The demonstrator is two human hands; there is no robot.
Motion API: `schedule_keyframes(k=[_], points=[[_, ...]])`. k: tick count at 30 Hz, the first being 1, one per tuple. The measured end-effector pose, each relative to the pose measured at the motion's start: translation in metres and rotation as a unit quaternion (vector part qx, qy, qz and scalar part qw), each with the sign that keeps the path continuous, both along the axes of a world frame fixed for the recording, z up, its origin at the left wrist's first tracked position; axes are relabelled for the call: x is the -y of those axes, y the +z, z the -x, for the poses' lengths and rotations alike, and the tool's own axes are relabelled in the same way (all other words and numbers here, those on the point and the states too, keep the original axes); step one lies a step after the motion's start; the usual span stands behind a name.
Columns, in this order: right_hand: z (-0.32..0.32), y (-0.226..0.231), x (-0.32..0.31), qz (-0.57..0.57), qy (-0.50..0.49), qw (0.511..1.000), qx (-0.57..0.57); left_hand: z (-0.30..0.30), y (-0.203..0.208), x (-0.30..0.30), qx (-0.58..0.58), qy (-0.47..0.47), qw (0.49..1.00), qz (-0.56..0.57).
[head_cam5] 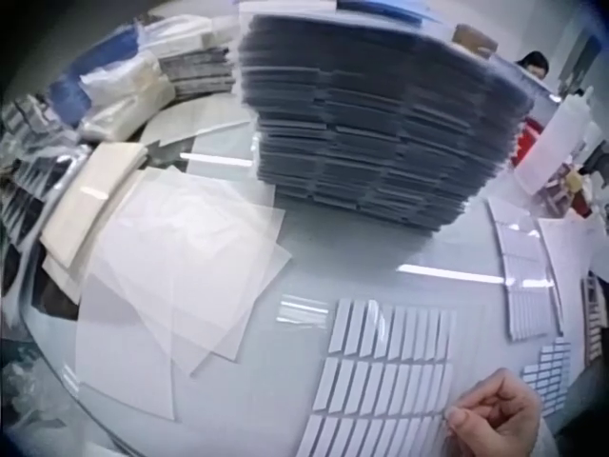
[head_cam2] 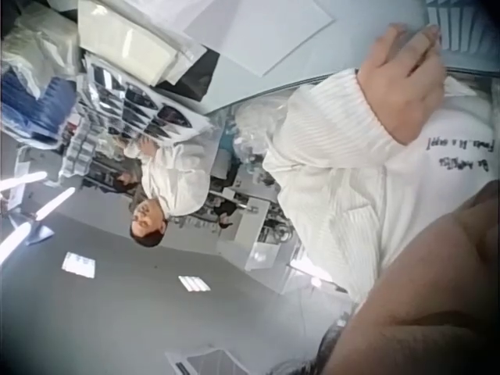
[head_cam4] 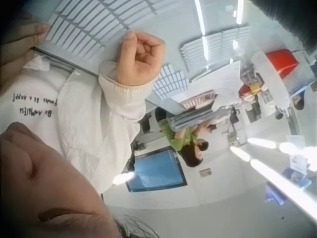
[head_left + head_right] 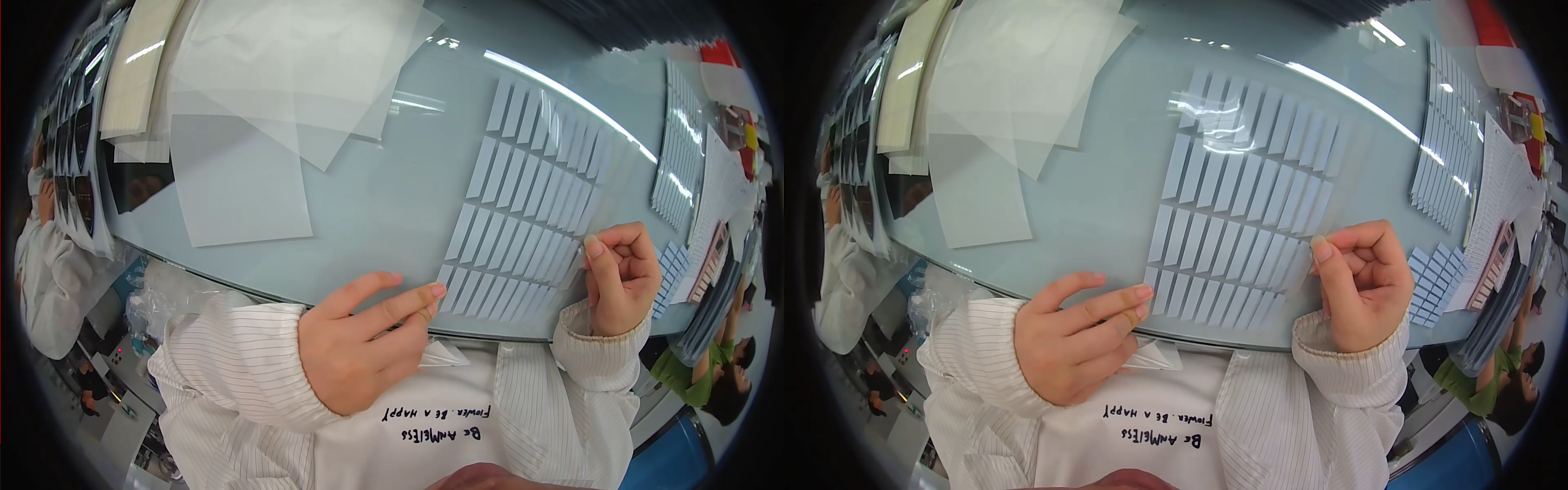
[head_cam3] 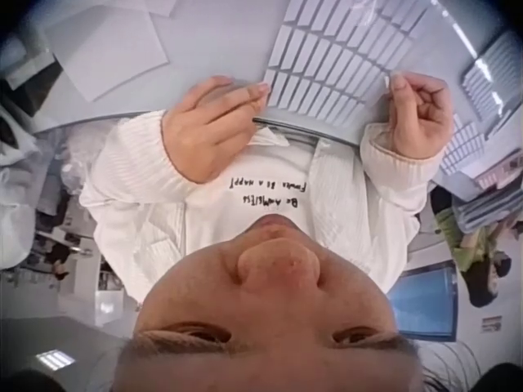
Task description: Peeling small blue components from a sheet, cleaning them with a cloth, and preparing them for packaging.
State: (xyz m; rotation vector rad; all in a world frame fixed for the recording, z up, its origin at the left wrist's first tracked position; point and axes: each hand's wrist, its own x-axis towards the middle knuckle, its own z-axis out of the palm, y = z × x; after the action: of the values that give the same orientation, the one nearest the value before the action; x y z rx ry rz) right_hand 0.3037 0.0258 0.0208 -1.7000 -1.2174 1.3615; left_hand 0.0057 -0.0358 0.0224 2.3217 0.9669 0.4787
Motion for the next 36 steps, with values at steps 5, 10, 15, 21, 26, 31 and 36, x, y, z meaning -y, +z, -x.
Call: schedule_keyframes(k=[5,10,15,21,26,31,36], points=[[-0.001,-0.002,-0.003,0.005,-0.007,1.000,-0.025,0.004,0.012,-0.003,0.048,-0.005,0.998,0.028],[-0.002,-0.004,-0.003,-0.006,0.008,1.000,-0.017,0.011,0.043,-0.008,0.005,-0.046,0.997,-0.058],[-0.006,-0.011,-0.006,-0.016,0.021,0.999,-0.038,-0.001,0.018,-0.025,-0.081,-0.129,0.963,-0.223],[-0.004,-0.008,-0.004,-0.010,0.025,0.999,-0.038,-0.013,-0.006,-0.041,-0.040,-0.119,0.950,-0.286],[-0.001,-0.013,-0.004,-0.020,0.031,0.999,-0.033,-0.022,-0.002,-0.101,-0.069,-0.085,0.957,-0.268],[0.010,-0.009,-0.006,-0.035,0.037,0.999,-0.001,-0.028,-0.009,-0.169,-0.058,-0.049,0.928,-0.364],[0.007,-0.018,-0.007,-0.060,0.034,0.998,-0.012,-0.025,-0.008,-0.143,-0.043,-0.082,0.935,-0.344]])
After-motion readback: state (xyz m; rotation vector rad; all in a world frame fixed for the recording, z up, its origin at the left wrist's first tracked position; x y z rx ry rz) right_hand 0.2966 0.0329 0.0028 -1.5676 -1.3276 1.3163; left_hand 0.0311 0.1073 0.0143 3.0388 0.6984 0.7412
